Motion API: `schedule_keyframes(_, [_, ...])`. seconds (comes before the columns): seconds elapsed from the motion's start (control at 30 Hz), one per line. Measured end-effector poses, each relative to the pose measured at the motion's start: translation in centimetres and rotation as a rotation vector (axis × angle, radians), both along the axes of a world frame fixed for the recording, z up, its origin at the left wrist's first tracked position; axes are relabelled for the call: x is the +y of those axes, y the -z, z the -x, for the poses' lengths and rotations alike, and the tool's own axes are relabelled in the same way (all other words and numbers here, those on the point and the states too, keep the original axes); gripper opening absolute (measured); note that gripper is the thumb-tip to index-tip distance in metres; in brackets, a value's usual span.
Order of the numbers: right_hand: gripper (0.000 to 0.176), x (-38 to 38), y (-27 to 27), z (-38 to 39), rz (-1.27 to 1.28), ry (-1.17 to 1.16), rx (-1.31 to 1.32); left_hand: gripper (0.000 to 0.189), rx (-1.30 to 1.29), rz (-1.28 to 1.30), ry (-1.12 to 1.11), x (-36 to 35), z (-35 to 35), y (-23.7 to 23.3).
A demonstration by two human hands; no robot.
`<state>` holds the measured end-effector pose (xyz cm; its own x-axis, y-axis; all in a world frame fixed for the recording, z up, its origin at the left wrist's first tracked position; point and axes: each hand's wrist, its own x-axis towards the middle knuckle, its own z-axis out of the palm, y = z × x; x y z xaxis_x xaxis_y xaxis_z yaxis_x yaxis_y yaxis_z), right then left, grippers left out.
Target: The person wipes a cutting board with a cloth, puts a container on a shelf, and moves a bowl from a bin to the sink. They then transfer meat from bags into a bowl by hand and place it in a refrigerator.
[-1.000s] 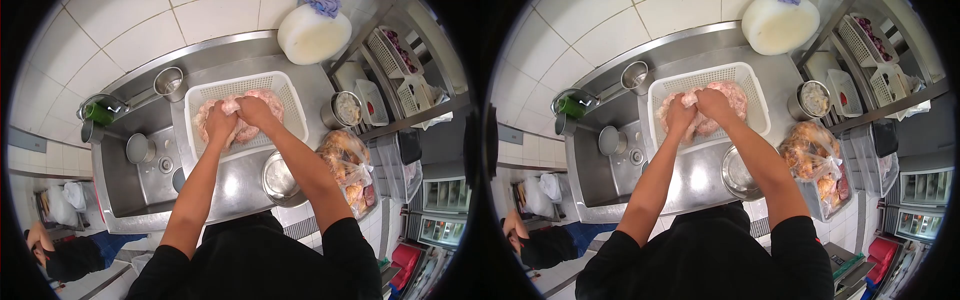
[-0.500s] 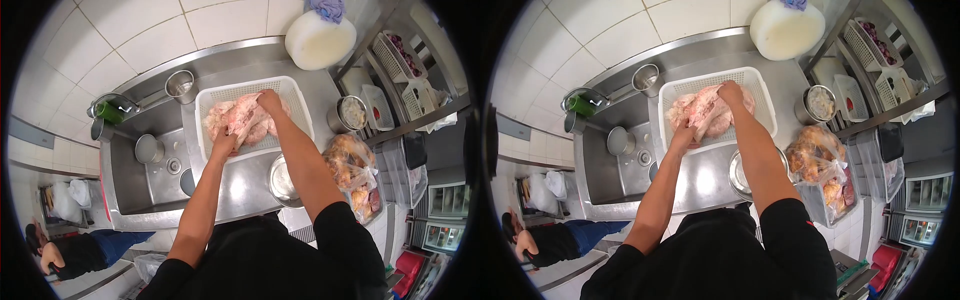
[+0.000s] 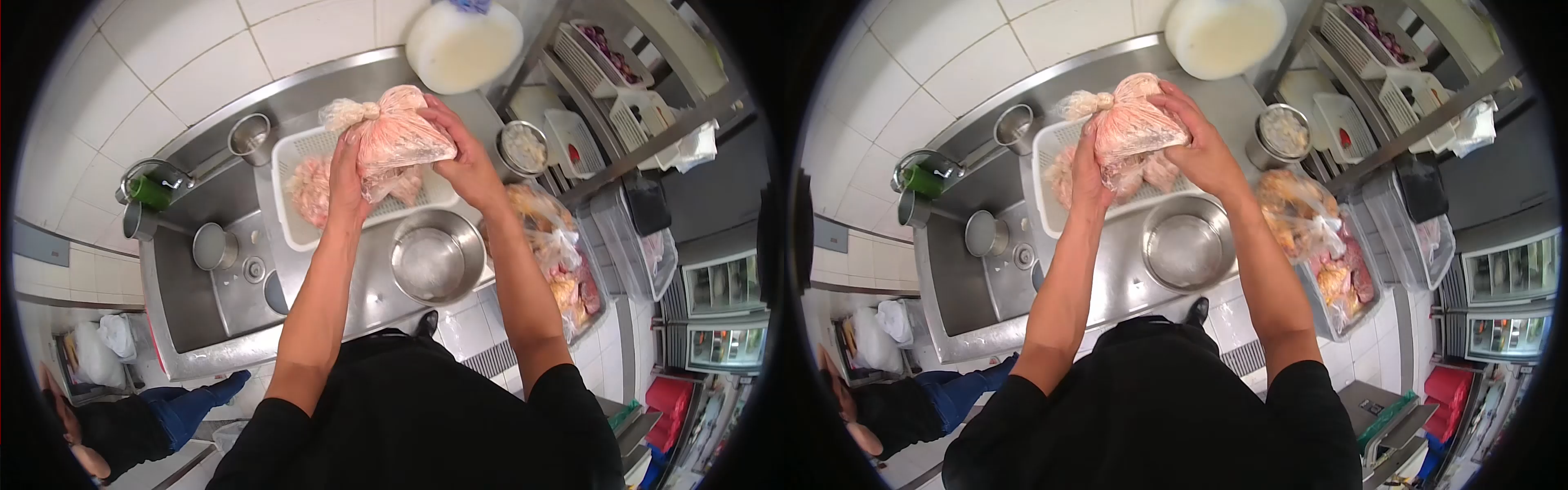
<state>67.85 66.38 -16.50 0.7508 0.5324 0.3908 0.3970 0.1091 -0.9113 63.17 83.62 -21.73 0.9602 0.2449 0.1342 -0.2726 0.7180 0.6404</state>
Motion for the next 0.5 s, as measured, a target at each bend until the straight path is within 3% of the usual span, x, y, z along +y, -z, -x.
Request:
schedule_keyframes(0.07, [0.075,-2.4,0.4,1.3,-0.038,-0.097,0.131,0.042,0.035,-0.085,-0.030,-2.1,0.0,0.1])
schedule_keyframes(0.17, [0.076,-4.7,1.6,2.9,0.053,-0.002,-0.033,0.038,0.094,-0.230,-0.064,-4.6,0.6,1.8])
schedule_keyframes(0.23, [0.074,-5.1,3.4,3.9,0.006,0.038,0.036,0.034,0.105,-0.291,-0.064,-6.3,1.3,2.6])
schedule_keyframes(0.33, [0.068,-5.6,6.7,4.2,-0.145,0.116,0.160,0.026,0.140,-0.480,-0.218,-8.8,2.6,3.9])
schedule_keyframes(0.4, [0.049,-6.0,8.3,4.4,-0.098,0.175,0.117,0.024,0.158,-0.585,-0.254,-9.7,3.0,5.3])
schedule_keyframes(0.43, [0.049,-6.0,9.3,4.3,-0.098,0.170,0.120,0.023,0.177,-0.686,-0.283,-10.1,3.3,6.0])
schedule_keyframes(0.5, [0.032,-5.7,10.9,4.4,-0.158,0.166,0.238,0.022,0.227,-0.644,-0.299,-11.2,3.8,7.4])
